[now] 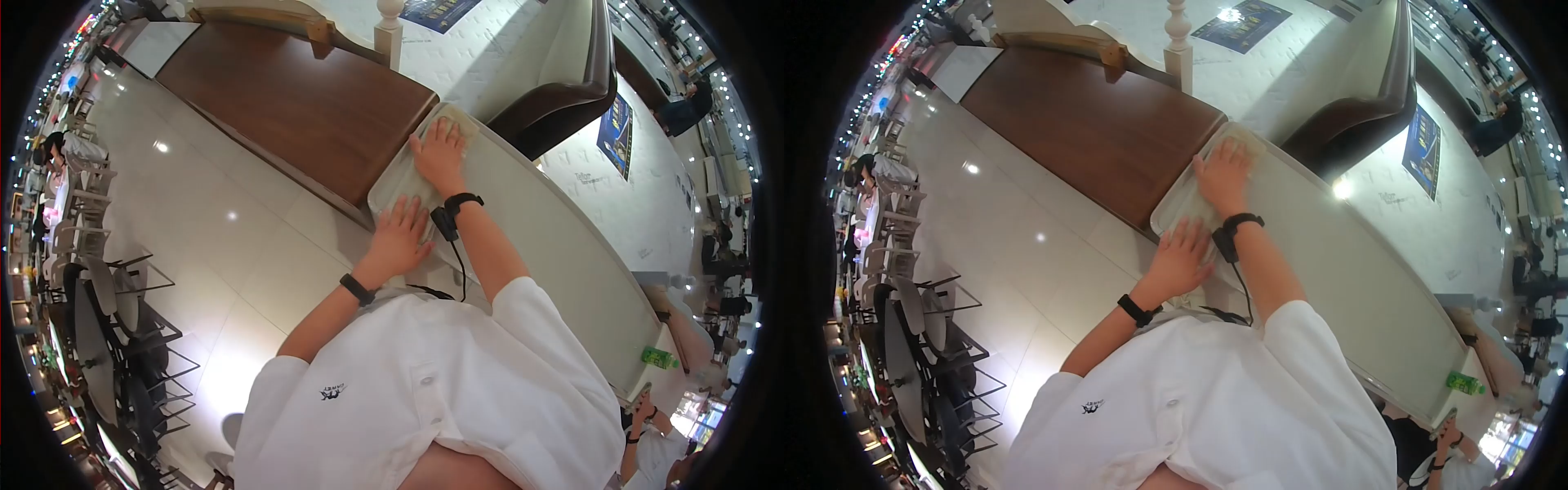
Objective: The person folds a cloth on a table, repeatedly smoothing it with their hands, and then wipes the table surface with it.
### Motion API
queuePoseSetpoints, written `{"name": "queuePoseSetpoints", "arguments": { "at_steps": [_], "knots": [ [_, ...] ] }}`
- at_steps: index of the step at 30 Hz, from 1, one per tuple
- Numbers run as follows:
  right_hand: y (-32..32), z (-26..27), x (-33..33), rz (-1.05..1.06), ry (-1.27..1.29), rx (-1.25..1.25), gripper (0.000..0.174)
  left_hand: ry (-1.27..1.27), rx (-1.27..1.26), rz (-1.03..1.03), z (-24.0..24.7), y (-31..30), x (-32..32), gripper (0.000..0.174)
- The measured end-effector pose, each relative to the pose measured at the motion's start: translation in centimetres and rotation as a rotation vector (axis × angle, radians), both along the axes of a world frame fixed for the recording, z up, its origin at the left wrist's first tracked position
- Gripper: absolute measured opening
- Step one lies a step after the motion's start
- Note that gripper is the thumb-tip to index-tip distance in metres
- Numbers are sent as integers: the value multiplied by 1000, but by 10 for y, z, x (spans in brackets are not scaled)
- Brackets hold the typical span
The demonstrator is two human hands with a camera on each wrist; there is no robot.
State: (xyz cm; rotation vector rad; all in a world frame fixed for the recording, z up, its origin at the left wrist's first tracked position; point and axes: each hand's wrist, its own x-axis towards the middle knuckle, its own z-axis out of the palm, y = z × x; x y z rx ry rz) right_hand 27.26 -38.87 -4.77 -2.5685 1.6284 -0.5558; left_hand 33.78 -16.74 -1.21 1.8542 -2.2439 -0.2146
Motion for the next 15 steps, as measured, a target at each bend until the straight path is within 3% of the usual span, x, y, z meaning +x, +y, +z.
{"name": "queuePoseSetpoints", "arguments": {
  "at_steps": [3,8,15],
  "knots": [
    [4,3,20,-63,-17,-73,71,-18,21,37,2,-1,6,71],
    [8,6,-16,-47,-74,14,68,-40,54,21,5,-4,-7,76],
    [27,-1,-145,-296,-42,-47,64,-73,78,-239,-2,-4,-93,81]
  ]
}}
